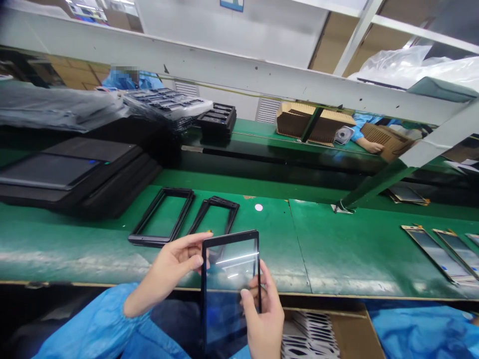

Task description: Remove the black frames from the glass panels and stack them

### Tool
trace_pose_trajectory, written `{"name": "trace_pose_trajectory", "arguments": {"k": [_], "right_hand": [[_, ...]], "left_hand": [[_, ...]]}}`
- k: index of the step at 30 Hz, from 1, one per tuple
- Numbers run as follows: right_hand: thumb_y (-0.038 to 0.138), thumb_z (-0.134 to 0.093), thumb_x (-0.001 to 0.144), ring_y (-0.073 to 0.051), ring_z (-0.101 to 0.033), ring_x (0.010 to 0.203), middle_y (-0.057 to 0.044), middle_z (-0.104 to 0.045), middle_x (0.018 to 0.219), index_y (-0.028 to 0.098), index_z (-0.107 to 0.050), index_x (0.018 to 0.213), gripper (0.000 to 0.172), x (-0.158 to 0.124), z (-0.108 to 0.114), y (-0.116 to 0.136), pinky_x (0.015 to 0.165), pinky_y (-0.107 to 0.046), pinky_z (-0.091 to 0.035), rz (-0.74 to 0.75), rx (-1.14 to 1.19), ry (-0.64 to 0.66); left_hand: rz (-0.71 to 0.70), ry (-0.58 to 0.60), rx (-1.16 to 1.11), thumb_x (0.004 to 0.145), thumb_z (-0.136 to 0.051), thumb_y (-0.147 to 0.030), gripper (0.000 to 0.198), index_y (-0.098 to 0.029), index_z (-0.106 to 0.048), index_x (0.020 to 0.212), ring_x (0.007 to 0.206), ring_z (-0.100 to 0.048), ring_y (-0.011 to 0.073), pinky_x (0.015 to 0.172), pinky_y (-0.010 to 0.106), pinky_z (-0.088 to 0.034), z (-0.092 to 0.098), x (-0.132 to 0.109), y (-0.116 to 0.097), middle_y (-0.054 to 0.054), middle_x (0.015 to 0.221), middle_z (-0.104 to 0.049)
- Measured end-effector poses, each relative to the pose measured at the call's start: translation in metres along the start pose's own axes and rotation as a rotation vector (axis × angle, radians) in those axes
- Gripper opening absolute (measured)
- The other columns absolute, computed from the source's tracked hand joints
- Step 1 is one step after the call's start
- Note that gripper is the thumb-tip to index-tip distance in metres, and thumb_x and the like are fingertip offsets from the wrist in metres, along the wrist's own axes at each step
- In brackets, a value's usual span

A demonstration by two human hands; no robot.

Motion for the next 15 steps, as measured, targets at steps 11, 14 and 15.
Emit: {"name": "trace_pose_trajectory", "arguments": {"k": [11,14,15], "right_hand": [[0.040,-0.087,0.074,-0.013,-0.065,0.068,0.004,-0.074,0.087,0.031,-0.066,0.141,0.071,-0.009,-0.005,0.010,0.062,-0.022,-0.057,-0.040,-0.044,-0.038],[0.041,-0.086,0.075,-0.013,-0.064,0.067,0.003,-0.074,0.088,0.031,-0.065,0.143,0.071,-0.009,-0.005,0.008,0.059,-0.021,-0.055,-0.046,-0.053,-0.040],[0.041,-0.086,0.075,-0.013,-0.064,0.066,0.003,-0.074,0.088,0.031,-0.064,0.143,0.072,-0.009,-0.006,0.007,0.059,-0.021,-0.055,-0.047,-0.057,-0.039]], "left_hand": [[0.093,-0.012,-0.077,0.078,-0.092,-0.030,0.052,-0.024,-0.078,0.128,0.079,-0.076,0.0184,0.059,0.021,-0.062,0.003,0.001,0.010,0.006,0.094,-0.079],[0.091,-0.018,-0.080,0.079,-0.091,-0.030,0.052,-0.024,-0.077,0.129,0.085,-0.078,0.0203,0.059,0.021,-0.063,0.004,0.001,0.011,0.008,0.098,-0.080],[0.089,-0.016,-0.079,0.080,-0.091,-0.030,0.053,-0.024,-0.077,0.130,0.087,-0.078,0.0208,0.059,0.021,-0.063,0.004,0.001,0.012,0.008,0.099,-0.081]]}}
Point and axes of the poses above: each hand's wrist, its own x-axis towards the middle knuckle, its own z-axis out of the back of the hand, y = z × x, the point moved 5 cm from there along x, towards the middle knuckle
